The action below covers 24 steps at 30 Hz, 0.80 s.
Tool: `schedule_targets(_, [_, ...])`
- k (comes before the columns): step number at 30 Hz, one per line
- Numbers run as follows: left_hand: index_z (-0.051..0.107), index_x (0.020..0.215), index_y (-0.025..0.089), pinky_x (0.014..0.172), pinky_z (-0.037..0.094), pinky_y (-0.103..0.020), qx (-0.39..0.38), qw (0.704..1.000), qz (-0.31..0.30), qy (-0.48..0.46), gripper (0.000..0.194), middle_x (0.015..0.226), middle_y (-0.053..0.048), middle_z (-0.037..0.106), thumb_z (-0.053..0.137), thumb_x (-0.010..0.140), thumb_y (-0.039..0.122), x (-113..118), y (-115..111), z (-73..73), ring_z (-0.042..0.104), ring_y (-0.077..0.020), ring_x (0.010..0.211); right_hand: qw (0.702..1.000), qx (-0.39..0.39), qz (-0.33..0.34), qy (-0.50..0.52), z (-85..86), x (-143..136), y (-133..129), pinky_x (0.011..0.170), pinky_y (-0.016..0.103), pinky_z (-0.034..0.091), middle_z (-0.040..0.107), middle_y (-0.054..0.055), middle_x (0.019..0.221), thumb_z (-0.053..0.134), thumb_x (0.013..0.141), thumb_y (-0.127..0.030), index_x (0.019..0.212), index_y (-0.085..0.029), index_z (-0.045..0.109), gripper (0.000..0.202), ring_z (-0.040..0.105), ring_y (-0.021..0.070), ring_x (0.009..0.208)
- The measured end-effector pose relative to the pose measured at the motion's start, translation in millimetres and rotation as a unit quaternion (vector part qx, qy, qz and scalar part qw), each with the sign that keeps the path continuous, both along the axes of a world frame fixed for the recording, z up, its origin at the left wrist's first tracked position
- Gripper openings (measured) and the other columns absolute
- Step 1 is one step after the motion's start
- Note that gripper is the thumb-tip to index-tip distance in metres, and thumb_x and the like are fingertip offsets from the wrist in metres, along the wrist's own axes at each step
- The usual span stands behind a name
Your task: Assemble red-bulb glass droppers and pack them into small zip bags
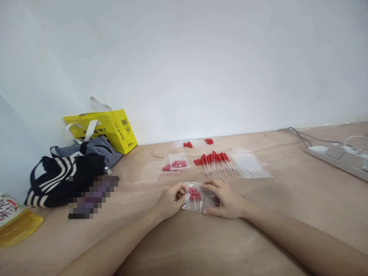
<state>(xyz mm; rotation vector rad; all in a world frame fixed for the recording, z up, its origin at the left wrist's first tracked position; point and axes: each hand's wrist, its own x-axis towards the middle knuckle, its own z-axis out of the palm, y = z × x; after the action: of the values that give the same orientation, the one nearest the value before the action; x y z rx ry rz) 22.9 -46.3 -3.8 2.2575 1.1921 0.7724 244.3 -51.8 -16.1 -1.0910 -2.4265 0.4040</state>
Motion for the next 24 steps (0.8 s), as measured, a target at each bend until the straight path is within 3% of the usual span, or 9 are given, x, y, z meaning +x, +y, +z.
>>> schedule_targets(5, [0.051, 0.081, 0.016, 0.062, 0.042, -0.022, 0.093, 0.993, -0.006, 0.076, 0.014, 0.07, 0.0, 0.056, 0.04, 0.074, 0.011, -10.4, 14.1, 17.1, 0.051, -0.0109, 0.064, 0.999, 0.03, -0.005, -0.023, 1.7, -0.6, -1.3, 0.088, 0.042, 0.029, 0.047, 0.01, 0.116, 0.052, 0.067, -0.059, 0.119, -0.021, 0.045, 0.065, 0.042, 0.0256, 0.105])
schedule_targets(10, [0.057, 0.084, 0.016, 0.077, 0.04, -0.028, 0.177, 0.958, -0.062, 0.215, 0.02, 0.085, -0.005, 0.056, 0.041, 0.074, 0.008, 0.5, 70.7, 37.3, 0.051, -0.0166, 0.083, 0.999, 0.032, -0.005, -0.031, 3.8, -0.5, -2.8, 0.087, 0.041, 0.029, 0.049, 0.009, 0.112, 0.051, 0.069, -0.058, 0.117, -0.022, 0.047, 0.061, 0.043, 0.025, 0.102])
schedule_targets(13, [0.058, 0.095, 0.017, 0.083, 0.037, -0.032, 0.176, 0.95, -0.076, 0.247, 0.024, 0.092, -0.007, 0.056, 0.043, 0.076, 0.012, 20.5, 110.2, 33.9, 0.05, -0.0194, 0.09, 0.999, 0.026, -0.008, -0.028, 5.1, -0.7, -3.7, 0.087, 0.041, 0.028, 0.05, 0.009, 0.111, 0.051, 0.068, -0.058, 0.117, -0.022, 0.046, 0.061, 0.043, 0.0248, 0.102])
schedule_targets(16, [0.059, 0.093, 0.016, 0.082, 0.038, -0.032, 0.159, 0.949, -0.081, 0.261, 0.023, 0.092, -0.007, 0.056, 0.046, 0.074, 0.012, 37.1, 139.3, 25.1, 0.051, -0.0202, 0.089, 0.999, 0.021, -0.006, -0.024, 4.9, -1.2, -3.7, 0.087, 0.042, 0.028, 0.05, 0.009, 0.111, 0.051, 0.068, -0.058, 0.117, -0.022, 0.046, 0.061, 0.044, 0.0251, 0.101])
schedule_targets(24, [0.057, 0.081, 0.015, 0.065, 0.039, -0.022, 0.11, 0.937, -0.148, 0.296, 0.018, 0.078, 0.0, 0.059, 0.056, 0.064, 0.007, 39.3, 163.7, 25.8, 0.053, -0.0136, 0.072, 1.0, 0.018, -0.011, -0.017, 3.2, -2.9, -2.8, 0.087, 0.041, 0.028, 0.05, 0.008, 0.11, 0.052, 0.067, -0.059, 0.117, -0.022, 0.046, 0.062, 0.043, 0.0239, 0.101])
